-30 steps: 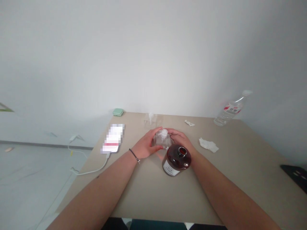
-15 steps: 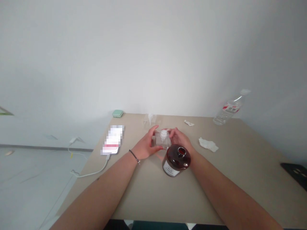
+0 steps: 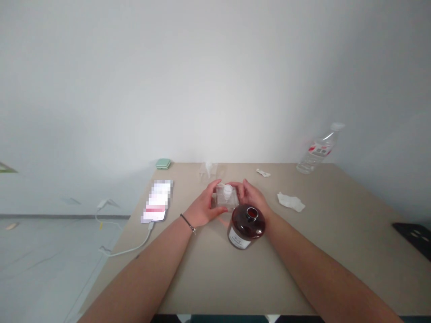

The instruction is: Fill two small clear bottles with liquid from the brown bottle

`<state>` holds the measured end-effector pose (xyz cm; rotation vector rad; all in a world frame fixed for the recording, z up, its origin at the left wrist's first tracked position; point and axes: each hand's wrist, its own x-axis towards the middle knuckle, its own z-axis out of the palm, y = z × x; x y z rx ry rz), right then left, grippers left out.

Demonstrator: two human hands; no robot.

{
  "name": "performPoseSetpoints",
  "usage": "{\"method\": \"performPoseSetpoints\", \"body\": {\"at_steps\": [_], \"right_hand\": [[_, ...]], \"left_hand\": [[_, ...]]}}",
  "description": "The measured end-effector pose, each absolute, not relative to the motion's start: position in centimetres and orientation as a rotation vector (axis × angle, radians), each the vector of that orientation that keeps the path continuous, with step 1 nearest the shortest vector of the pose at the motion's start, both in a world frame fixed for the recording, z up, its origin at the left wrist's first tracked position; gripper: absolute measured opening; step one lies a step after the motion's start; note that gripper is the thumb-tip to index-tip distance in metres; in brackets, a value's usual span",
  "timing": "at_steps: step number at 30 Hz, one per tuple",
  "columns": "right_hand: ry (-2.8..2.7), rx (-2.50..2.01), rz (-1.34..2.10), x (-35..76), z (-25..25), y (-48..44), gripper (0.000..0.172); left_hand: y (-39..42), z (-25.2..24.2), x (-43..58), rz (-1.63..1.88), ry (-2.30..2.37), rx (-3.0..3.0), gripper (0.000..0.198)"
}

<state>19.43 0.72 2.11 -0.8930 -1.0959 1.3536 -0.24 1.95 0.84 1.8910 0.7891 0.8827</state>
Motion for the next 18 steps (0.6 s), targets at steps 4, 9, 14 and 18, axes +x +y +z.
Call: {"method": "performPoseSetpoints", "body": {"at_steps": [4,9,14,18], "right_hand": [[-1.064,-0.884,1.38,19.2,1.9,0.7,0.03],[-1.264,-0.921,1.324,19.8,2.4,0.3,0.026],[-1.157,-0.9,1.4,19.8,1.8,0.5,0.028],[-1.156,-0.867,1.421,19.6,1.4,0.6,0.036]], "left_hand": [[1.9,0.9,-0.2,0.876,0.775,1.86,0.091],[2.0,0.7,-0.3,0.907,0.734,1.897,0.087],[2.1,0.6,-0.3,0.882,0.757,1.908,0.091],[2.1,0.8,-0.3,0.897,0.772,2.001,0.088]]}}
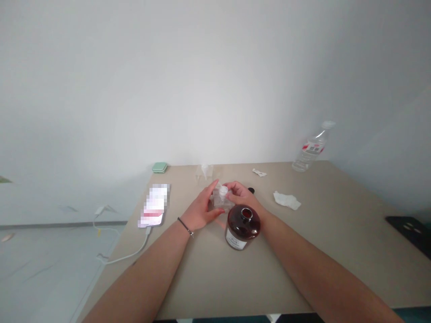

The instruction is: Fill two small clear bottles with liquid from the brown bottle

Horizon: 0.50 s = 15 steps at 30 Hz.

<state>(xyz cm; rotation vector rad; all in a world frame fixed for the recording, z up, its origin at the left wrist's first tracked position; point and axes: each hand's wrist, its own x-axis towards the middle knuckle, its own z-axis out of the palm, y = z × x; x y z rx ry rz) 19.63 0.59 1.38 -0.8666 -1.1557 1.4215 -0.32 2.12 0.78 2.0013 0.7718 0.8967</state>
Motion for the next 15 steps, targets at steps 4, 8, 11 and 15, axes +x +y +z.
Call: {"method": "performPoseSetpoints", "body": {"at_steps": [4,8,11,15], "right_hand": [[-1.4,-0.904,1.325,19.9,2.4,0.4,0.04],[-1.523,-0.938,1.196,20.0,2.8,0.6,0.032],[-1.439,-0.973,1.198,19.8,2.1,1.0,0.032],[-1.381,-0.984,1.213,19.3,1.4,1.1,0.038]], "left_hand": [[2.2,1.1,-0.3,0.893,0.743,2.104,0.077],[2.3,1.3,-0.1,0.814,0.8,2.132,0.08],[2.2,1.5,-0.1,0.787,0.834,2.122,0.08],[2.0,2.0,0.1,0.803,0.805,2.124,0.078]]}}
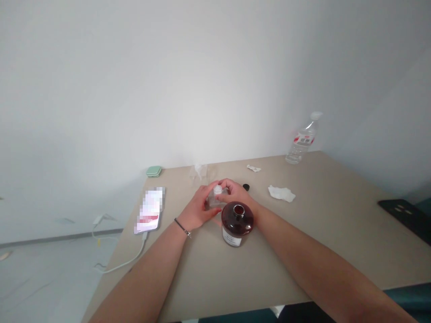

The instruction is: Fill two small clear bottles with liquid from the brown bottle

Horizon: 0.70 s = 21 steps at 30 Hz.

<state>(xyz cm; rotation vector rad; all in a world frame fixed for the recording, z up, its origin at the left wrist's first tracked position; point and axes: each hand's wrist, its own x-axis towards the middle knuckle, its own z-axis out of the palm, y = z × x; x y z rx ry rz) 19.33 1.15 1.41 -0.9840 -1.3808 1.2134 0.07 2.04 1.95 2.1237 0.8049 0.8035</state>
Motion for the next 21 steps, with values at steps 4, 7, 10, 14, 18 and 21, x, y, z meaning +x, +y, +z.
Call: {"method": "performPoseSetpoints", "body": {"at_steps": [4,7,10,14,18,21], "right_hand": [[-1.473,-0.919,1.209,19.5,2.3,0.5,0.036],[-1.606,-0.847,1.182,20.0,3.1,0.1,0.033],[-1.638,-0.866,1.144,20.3,3.1,0.2,0.032],[-1.59,-0.925,1.084,20.2,2.0,0.9,0.024],[-1.577,-0.941,1.045,19.9,1.6,1.3,0.023],[-1.636,-0.957,0.995,20.1,2.1,1.1,0.022]], "left_hand": [[2.0,2.3,0.1,0.794,0.812,2.114,0.078],[2.0,2.2,0.1,0.764,0.829,2.08,0.079],[2.1,1.9,0.0,0.777,0.818,2.061,0.079],[2.1,1.6,0.1,0.801,0.82,2.038,0.08],[2.2,1.5,0.2,0.815,0.814,2.015,0.081],[2.2,1.4,0.2,0.805,0.825,2.001,0.082]]}}
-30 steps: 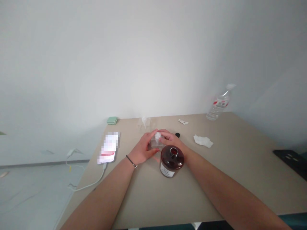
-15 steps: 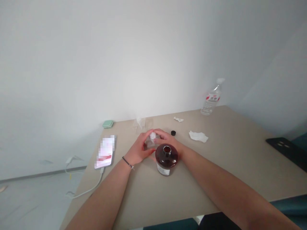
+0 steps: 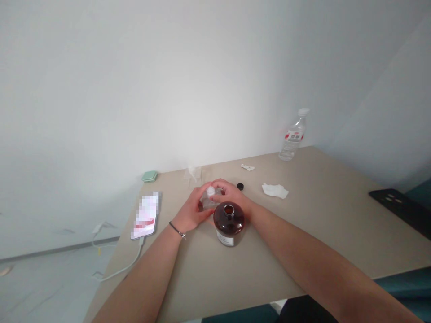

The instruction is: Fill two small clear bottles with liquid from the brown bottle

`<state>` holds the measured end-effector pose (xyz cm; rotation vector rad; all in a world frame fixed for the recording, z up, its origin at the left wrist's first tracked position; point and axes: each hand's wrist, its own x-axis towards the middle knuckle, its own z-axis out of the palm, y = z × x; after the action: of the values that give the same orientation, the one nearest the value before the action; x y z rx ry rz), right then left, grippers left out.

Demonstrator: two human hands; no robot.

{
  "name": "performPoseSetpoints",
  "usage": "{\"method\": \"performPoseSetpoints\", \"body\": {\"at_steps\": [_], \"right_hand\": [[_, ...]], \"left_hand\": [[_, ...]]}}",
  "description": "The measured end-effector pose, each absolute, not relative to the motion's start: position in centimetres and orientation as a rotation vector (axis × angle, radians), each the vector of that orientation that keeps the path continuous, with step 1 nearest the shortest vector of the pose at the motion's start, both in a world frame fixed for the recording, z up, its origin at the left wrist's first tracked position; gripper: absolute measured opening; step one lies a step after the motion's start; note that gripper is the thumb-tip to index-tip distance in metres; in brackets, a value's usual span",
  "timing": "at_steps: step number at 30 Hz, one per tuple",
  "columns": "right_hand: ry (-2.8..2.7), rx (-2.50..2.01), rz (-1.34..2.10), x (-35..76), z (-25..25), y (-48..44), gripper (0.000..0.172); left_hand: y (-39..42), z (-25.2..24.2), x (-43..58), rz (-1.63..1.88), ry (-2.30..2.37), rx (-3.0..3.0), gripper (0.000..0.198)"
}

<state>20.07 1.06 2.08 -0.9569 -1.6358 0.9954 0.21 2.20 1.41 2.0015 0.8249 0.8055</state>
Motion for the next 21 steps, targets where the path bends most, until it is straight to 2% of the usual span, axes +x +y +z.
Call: {"method": "performPoseSetpoints", "body": {"at_steps": [8,15,21], "right_hand": [[-1.768,-0.823,1.024,20.4,2.9,0.7,0.032],[-1.71,-0.993,0.723,20.2,2.0,1.3,0.03],[-1.786,-1.061,0.631,20.2,2.2,1.6,0.021]], "left_hand": [[2.2,1.3,0.1,0.809,0.826,2.017,0.082],[2.2,1.1,0.3,0.838,0.823,2.012,0.081],[2.2,1.1,0.3,0.844,0.823,2.009,0.08]]}}
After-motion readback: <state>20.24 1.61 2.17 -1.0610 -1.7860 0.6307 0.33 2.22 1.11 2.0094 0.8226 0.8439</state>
